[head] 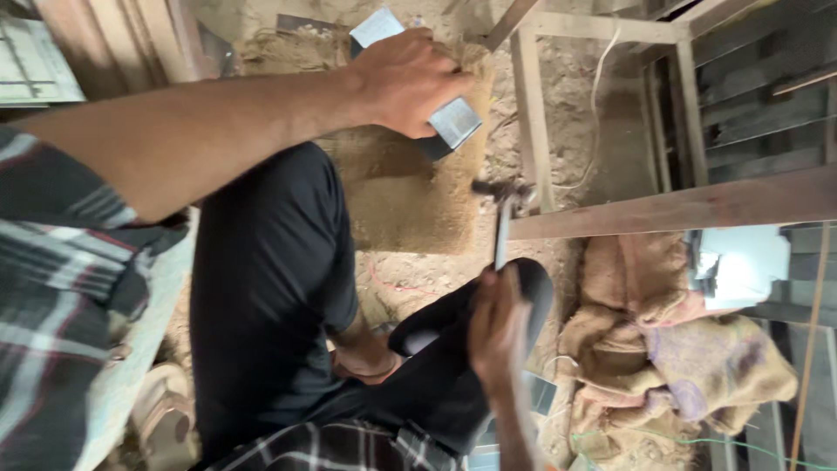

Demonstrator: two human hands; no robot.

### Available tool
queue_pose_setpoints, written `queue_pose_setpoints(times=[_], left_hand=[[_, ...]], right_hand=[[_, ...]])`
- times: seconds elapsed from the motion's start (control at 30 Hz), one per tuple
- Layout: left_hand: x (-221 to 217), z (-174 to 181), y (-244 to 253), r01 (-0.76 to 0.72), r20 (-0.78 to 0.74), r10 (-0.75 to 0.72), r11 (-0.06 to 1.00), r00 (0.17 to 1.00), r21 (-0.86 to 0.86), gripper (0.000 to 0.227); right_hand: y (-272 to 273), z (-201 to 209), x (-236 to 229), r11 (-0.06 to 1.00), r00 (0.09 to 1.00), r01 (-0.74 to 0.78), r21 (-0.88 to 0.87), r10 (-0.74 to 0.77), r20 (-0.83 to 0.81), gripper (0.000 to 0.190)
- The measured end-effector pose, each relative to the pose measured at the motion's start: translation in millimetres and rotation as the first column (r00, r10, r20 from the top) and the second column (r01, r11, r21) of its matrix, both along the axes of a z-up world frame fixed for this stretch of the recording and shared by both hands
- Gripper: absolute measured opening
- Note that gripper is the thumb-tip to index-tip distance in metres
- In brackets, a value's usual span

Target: The person sits on the floor and repeatedly strikes a small rectangular metal box with a hammer. They hold the metal piece in their left hand and use the hammer in their right hand to hit the edges and corners, occasionally rotating the piece to access different sides.

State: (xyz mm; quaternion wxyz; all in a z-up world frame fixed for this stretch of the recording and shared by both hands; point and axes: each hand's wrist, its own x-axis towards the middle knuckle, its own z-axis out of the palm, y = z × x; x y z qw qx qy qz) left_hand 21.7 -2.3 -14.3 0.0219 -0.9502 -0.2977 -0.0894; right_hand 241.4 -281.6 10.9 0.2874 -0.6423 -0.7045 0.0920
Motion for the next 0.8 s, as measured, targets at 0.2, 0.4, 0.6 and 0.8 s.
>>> queue_pose_setpoints(times=[0.2, 0.4, 0.6, 0.8], left_hand=[[4, 45, 11, -0.236, -0.388, -0.004, 0.788, 0.922, -0.569, 0.080], [15, 42, 11, -0.301, -0.655, -0.152, 0.796, 0.740, -0.525, 0.104], [10, 59, -13, -0.198, -0.436, 0.021, 0.909, 0.900, -0.366, 0.145], [38, 71, -103, -0.399, 0.615, 0.425, 0.897, 0.664, -0.190, 0.140]], right_hand=[[-42, -41, -9, 0.914, 0.896, 0.010, -0.406, -0.188, -0.403, 0.035], [-64, -38, -4, 0.919, 0.881, 0.062, -0.388, -0.233, -0.412, 0.036], [-63, -16, 7, 0.945, 0.882, 0.068, -0.320, -0.207, -0.424, 0.040], [-50, 17, 9, 0.946, 0.869, 0.150, -0.287, -0.264, -0.418, 0.041]])
